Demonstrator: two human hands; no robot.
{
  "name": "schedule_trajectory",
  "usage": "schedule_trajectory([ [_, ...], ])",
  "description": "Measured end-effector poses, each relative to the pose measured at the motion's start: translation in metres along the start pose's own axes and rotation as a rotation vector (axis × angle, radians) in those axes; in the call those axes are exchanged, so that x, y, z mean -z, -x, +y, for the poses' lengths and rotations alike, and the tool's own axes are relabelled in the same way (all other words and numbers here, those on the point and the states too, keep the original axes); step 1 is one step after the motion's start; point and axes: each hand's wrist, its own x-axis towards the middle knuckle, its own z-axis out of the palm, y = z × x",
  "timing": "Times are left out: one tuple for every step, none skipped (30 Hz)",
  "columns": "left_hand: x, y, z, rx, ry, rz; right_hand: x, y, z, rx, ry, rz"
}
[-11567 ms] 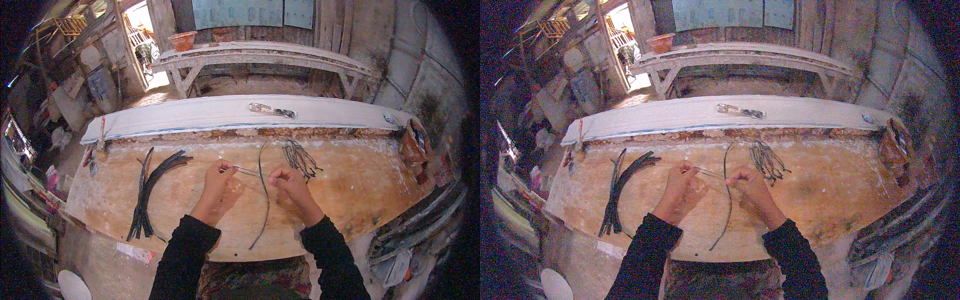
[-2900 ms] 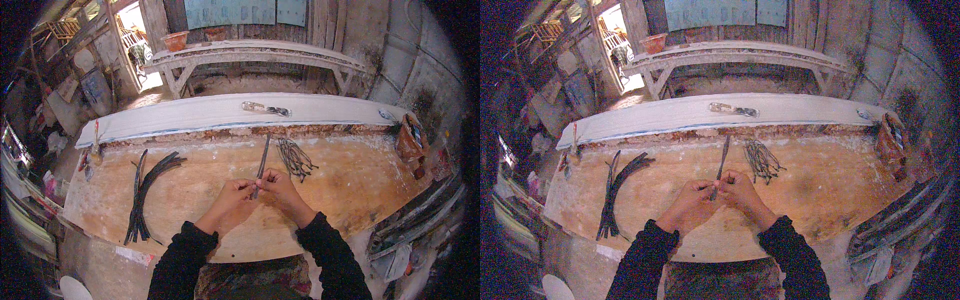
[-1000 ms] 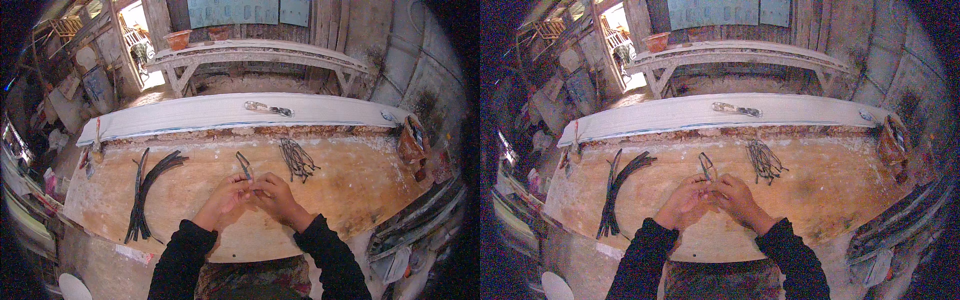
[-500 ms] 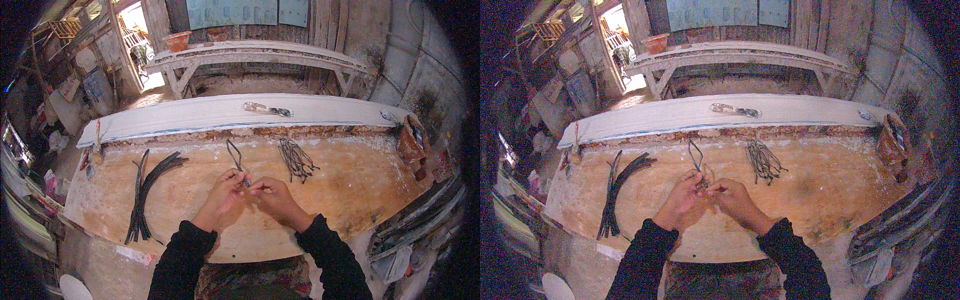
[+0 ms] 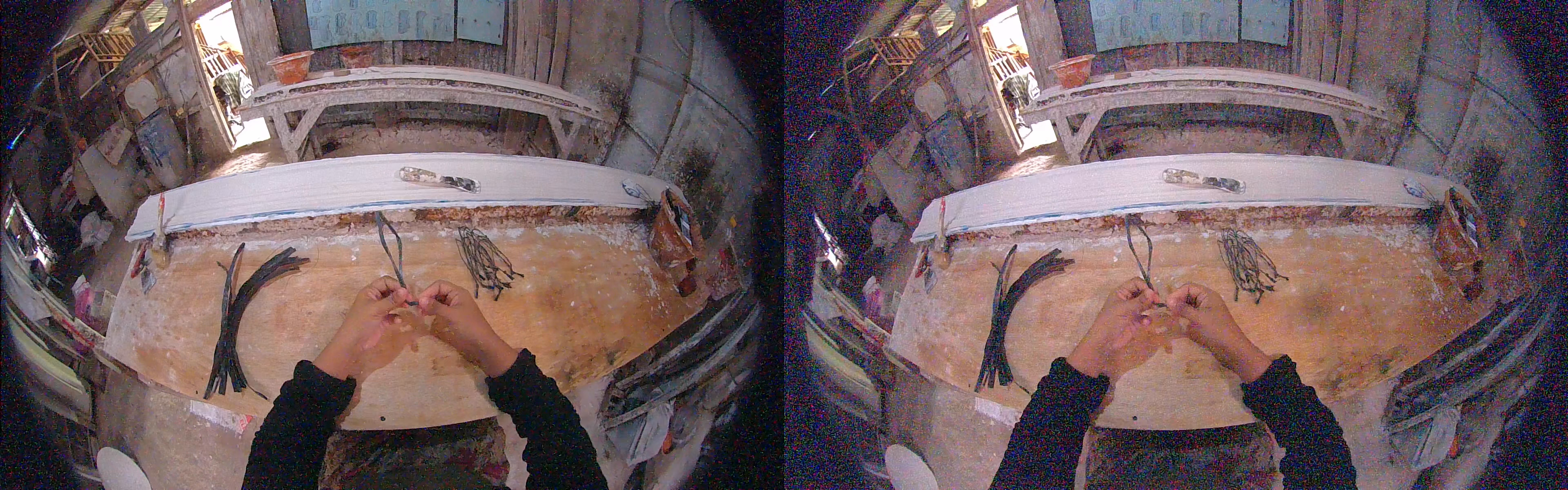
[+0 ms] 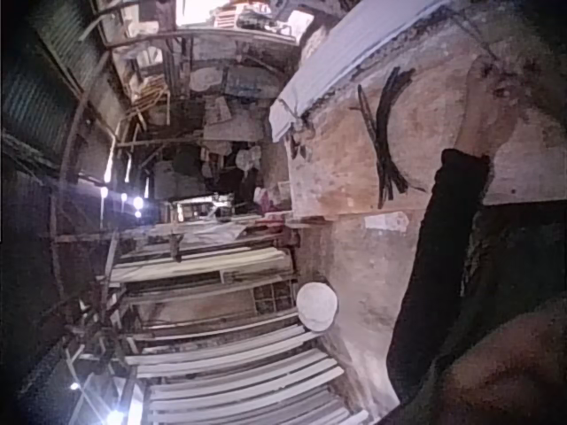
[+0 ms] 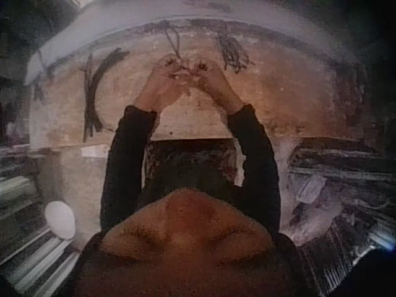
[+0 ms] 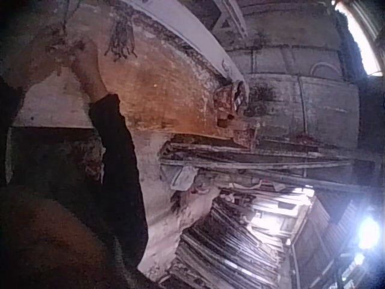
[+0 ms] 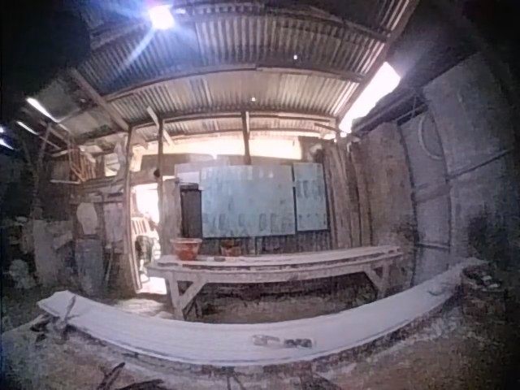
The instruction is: The person repeatedly picks up black rubber strips from a wooden workbench, folds them, and ties them into loops by hand. The tied loops are placed in a growing pile on the right side of the bench while additional strips remain on the left.
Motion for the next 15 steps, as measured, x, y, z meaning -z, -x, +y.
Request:
schedule_trajectory([
  [0.002,-0.002,-0.002,0.014,-0.021,-0.015,0.002,-0.002,0.005,0.052,0.056,0.028],
  [0.003,-0.003,-0.004,0.029,-0.042,-0.030,0.005,-0.004,0.009,0.104,0.111,0.056],
  [0.002,-0.002,-0.005,0.058,-0.009,-0.026,0.003,-0.004,0.009,0.155,0.165,0.077],
  [0.001,-0.001,-0.007,0.086,0.025,-0.023,0.001,-0.004,0.009,0.255,0.281,0.109],
  [0.000,0.000,-0.008,0.115,0.058,-0.020,-0.001,-0.002,0.008,0.356,0.398,0.142],
  [0.000,0.000,-0.007,0.108,0.053,-0.033,-0.004,0.000,0.006,0.454,0.514,0.176],
  [0.000,0.000,-0.005,0.101,0.048,-0.047,-0.005,0.002,0.005,0.572,0.666,0.180],
  [0.001,0.001,-0.004,0.093,0.043,-0.060,-0.006,0.004,0.004,0.689,0.818,0.183],
  [0.001,0.001,-0.005,0.097,0.105,-0.080,-0.007,0.006,0.003,0.807,0.971,0.185],
  [0.001,0.002,-0.006,0.101,0.167,-0.100,-0.007,0.006,0.001,0.887,0.995,0.177],
  [0.001,0.003,-0.006,0.105,0.229,-0.119,-0.007,0.007,-0.002,0.969,1.018,0.167],
  [0.001,0.002,-0.007,0.107,0.228,-0.123,-0.005,0.007,-0.004,1.049,1.043,0.161],
  [0.001,0.001,-0.008,0.109,0.227,-0.126,-0.003,0.006,-0.004,1.050,1.036,0.132],
  [0.001,0.000,-0.008,0.112,0.226,-0.130,-0.001,0.006,-0.004,1.050,1.029,0.103],
  [0.002,-0.001,-0.006,0.120,0.193,-0.126,0.000,0.005,-0.004,1.051,1.019,0.071],
])
